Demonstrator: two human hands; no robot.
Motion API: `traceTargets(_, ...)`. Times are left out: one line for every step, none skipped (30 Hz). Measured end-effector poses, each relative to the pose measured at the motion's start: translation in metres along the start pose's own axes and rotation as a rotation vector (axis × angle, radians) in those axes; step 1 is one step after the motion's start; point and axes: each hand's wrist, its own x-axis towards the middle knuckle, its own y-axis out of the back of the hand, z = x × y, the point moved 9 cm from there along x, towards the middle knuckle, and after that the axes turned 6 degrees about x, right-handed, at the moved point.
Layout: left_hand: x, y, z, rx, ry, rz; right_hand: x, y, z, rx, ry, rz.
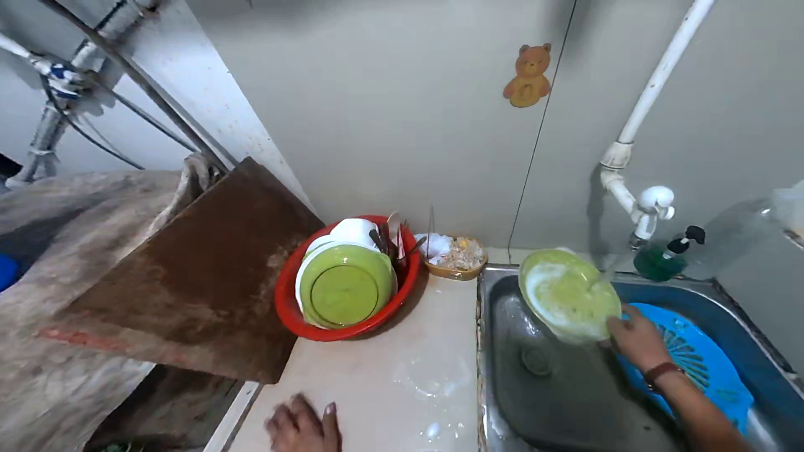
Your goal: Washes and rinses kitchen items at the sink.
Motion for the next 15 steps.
traceTargets(-0.002,-0.011,-0.01,0.052,0.095,-0.016,0.0,0.008,0.003,0.036,-0.023,0.029)
traceTargets(-0.003,-0.019,-0.004,0.084,0.13,-0.026,-0.001,0.013,0.004,0.064,-0.042,0.051)
traceTargets(-0.001,-0.024,0.017,0.077,0.114,-0.036,-0.002,0.017,0.005,0.085,-0.06,0.067)
traceTargets(0.0,-0.03,0.051,0.055,0.06,-0.053,-0.003,0.019,0.006,0.1,-0.075,0.079)
traceTargets(0.004,-0.035,0.093,0.025,-0.005,-0.07,-0.004,0.018,0.006,0.111,-0.089,0.086)
traceTargets(0.008,-0.044,0.137,0.011,-0.068,-0.104,-0.005,0.016,0.007,0.129,-0.107,0.084)
traceTargets(0.011,-0.057,0.183,-0.005,-0.135,-0.169,-0.007,0.014,0.007,0.15,-0.124,0.081)
traceTargets(0.012,-0.07,0.226,-0.033,-0.217,-0.245,-0.008,0.012,0.006,0.175,-0.139,0.081)
traceTargets(0.012,-0.083,0.267,-0.061,-0.322,-0.339,-0.008,0.01,0.006,0.205,-0.151,0.085)
traceTargets(0.01,-0.093,0.302,-0.094,-0.451,-0.444,-0.008,0.009,0.006,0.235,-0.16,0.091)
traceTargets(0.006,-0.099,0.332,-0.135,-0.589,-0.541,-0.008,0.009,0.006,0.265,-0.168,0.099)
traceTargets(0.002,-0.102,0.354,-0.188,-0.704,-0.608,-0.009,0.011,0.007,0.295,-0.176,0.104)
traceTargets(0.005,-0.1,0.364,-0.251,-0.759,-0.621,-0.011,0.015,0.008,0.315,-0.177,0.114)
traceTargets(0.017,-0.094,0.363,-0.296,-0.751,-0.555,-0.012,0.021,0.009,0.322,-0.173,0.124)
traceTargets(0.036,-0.089,0.353,-0.297,-0.696,-0.435,-0.013,0.029,0.011,0.31,-0.164,0.131)
